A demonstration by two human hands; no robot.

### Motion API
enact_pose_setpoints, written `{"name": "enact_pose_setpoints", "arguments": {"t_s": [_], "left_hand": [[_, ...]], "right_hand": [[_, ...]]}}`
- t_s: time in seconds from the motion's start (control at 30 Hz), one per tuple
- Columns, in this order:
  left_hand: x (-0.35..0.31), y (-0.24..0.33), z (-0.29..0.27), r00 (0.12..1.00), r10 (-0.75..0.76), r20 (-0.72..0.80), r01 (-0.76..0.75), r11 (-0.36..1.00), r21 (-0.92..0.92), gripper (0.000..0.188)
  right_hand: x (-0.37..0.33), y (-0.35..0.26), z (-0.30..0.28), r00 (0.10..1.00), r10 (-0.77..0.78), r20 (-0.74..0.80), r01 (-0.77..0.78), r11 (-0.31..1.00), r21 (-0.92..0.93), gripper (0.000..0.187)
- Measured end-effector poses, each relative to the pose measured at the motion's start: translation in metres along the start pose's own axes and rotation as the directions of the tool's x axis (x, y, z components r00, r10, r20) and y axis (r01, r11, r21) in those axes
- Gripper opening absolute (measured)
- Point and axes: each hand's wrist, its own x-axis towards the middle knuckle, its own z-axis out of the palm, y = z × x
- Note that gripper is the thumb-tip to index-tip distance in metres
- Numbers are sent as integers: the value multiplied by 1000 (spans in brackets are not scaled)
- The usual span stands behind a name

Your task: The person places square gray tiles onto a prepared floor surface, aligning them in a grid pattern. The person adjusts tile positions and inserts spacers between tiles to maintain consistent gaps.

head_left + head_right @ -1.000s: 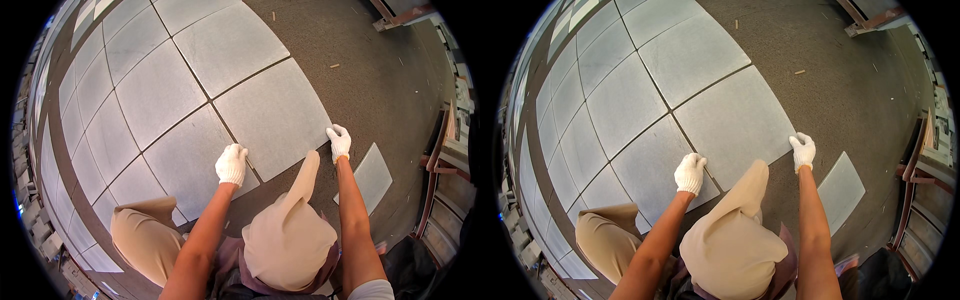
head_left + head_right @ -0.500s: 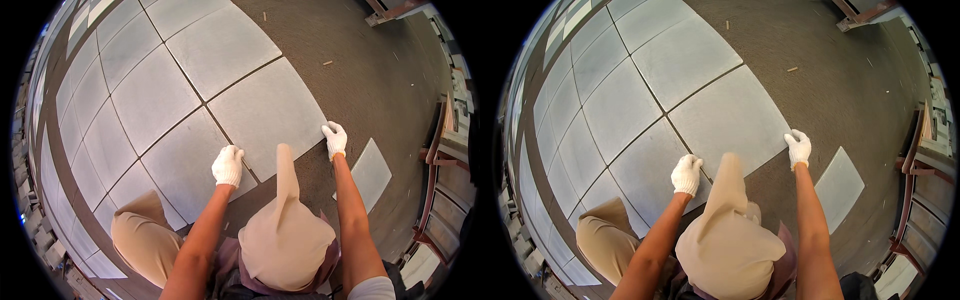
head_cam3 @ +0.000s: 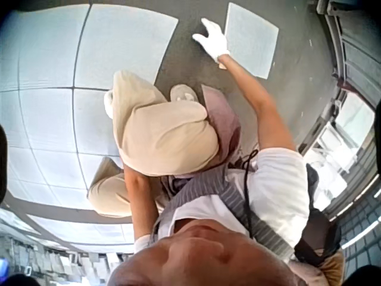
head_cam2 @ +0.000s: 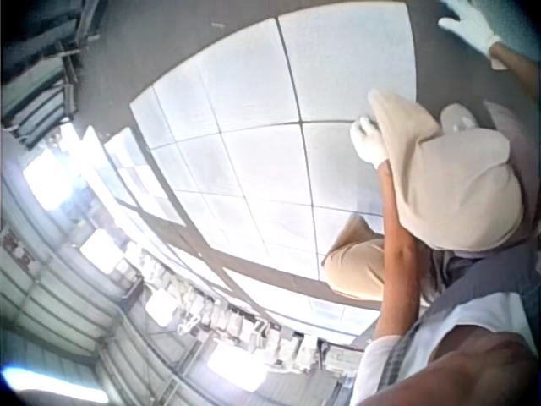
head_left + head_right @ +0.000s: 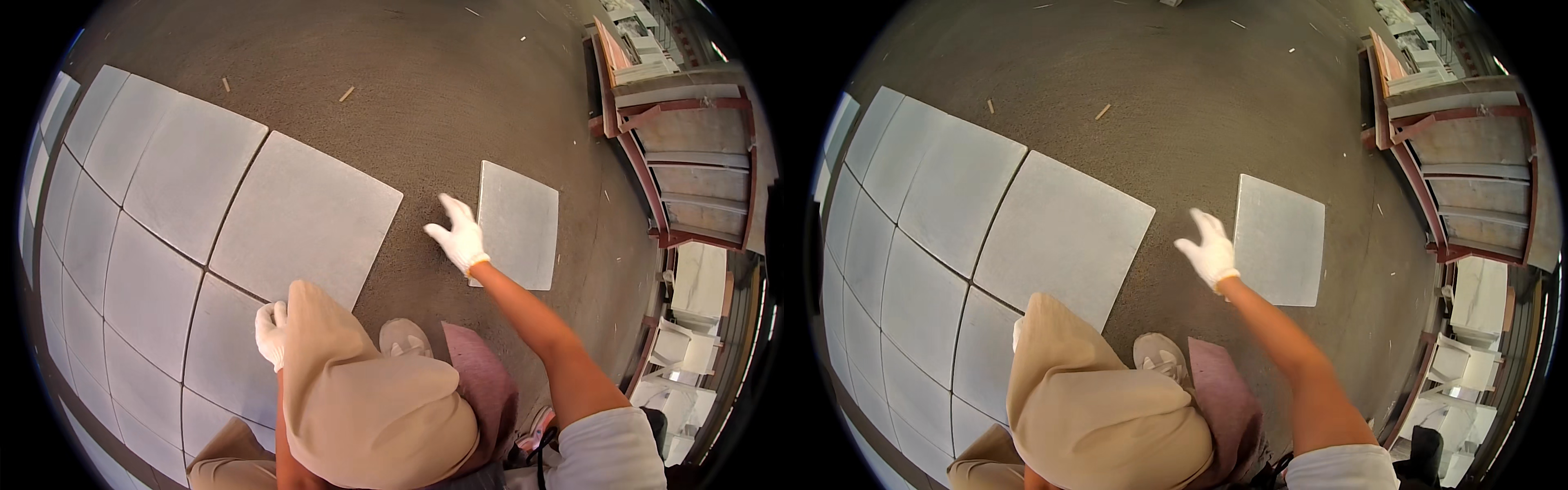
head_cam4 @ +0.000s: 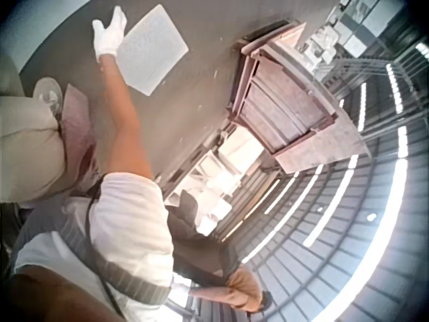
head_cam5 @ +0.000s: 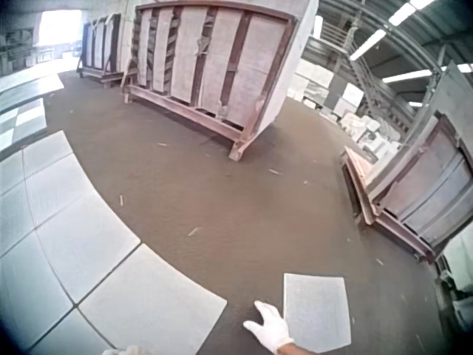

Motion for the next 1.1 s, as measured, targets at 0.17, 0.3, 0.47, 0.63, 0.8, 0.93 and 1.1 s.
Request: {"name": "enact_pose_setpoints", "arguments": {"t_s": [0.17,0.3,0.47,0.63,0.8,0.93,1.1], "left_hand": [[27,-44,33,933,341,-114,-349,935,-68,17],[-1,-23,53,882,460,102,-462,887,-1,13],[-34,14,61,627,510,589,-703,695,147,20],[-45,71,23,262,530,807,-927,369,59,29],[-70,31,107,312,597,739,-832,548,-91,41],[-87,49,138,271,407,872,-759,648,-66,53],[-101,72,140,281,337,898,-766,643,-1,59]], "right_hand": [[-56,152,-61,831,463,-310,-528,831,-174,85],[-110,225,-91,602,760,-246,-790,611,-50,99],[-126,281,-104,602,776,-189,-795,604,-56,106],[-105,259,-108,601,793,-101,-799,592,-106,107],[-120,315,-120,625,780,-1,-780,625,-8,86],[-122,313,-110,587,809,9,-808,585,72,83],[-128,237,-73,530,837,136,-833,484,267,71]]}}
